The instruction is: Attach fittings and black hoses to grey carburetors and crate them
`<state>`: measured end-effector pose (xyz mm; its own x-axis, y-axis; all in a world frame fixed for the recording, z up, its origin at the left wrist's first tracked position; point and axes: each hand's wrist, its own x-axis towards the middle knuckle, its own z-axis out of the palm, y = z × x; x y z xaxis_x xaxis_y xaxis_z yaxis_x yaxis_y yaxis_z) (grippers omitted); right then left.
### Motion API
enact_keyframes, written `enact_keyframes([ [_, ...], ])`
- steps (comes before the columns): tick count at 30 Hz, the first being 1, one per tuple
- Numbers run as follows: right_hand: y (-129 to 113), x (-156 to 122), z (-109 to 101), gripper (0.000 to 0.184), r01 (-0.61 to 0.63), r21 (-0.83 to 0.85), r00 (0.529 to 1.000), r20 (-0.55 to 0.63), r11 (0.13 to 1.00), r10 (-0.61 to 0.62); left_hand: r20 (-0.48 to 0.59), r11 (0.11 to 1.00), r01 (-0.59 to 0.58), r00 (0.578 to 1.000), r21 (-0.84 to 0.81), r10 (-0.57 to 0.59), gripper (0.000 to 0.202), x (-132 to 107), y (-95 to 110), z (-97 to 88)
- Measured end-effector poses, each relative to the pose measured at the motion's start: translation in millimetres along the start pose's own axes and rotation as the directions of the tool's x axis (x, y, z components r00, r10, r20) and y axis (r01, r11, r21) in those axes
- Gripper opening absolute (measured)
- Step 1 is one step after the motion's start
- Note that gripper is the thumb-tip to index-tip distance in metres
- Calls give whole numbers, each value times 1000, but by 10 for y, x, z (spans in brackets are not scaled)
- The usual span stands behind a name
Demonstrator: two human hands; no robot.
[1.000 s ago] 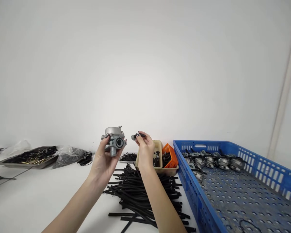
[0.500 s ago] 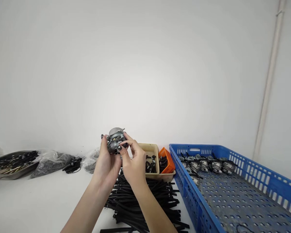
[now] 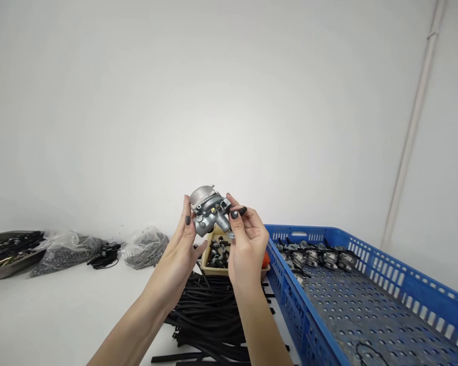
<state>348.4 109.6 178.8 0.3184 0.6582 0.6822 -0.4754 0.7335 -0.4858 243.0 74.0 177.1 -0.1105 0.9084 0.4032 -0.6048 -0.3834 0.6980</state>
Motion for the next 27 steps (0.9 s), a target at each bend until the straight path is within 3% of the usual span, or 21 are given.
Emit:
enact_keyframes([
  [3,-70,45,-38,12,-3,8,1000,9,1000,2,18,982,7,1000,188,-10,56,19,-22,-17],
  [6,-83,75,-53,12,-60,57,997,46,997,58,117,947,-117,989,299,85,71,95,-50,-89],
  [9,-58,66,-30,15,-169,111,984,67,979,162,204,825,-331,942,457,265,96,173,-33,-197],
  [11,-28,48,-3,19,-235,136,971,71,962,227,235,714,-415,909,563,343,108,189,22,-241],
  [14,0,28,32,23,-302,140,953,82,943,293,276,634,-405,914,659,297,110,150,132,-226],
  [19,-83,32,22,25,-263,120,964,80,957,254,298,668,-283,950,689,96,95,89,172,-120],
  [22,-160,26,19,24,-235,130,970,91,963,224,323,713,-329,934,620,151,78,142,79,-126],
  [27,-183,-44,100,22,-230,259,973,56,938,223,358,847,-388,898,363,257,72,280,-53,-242],
])
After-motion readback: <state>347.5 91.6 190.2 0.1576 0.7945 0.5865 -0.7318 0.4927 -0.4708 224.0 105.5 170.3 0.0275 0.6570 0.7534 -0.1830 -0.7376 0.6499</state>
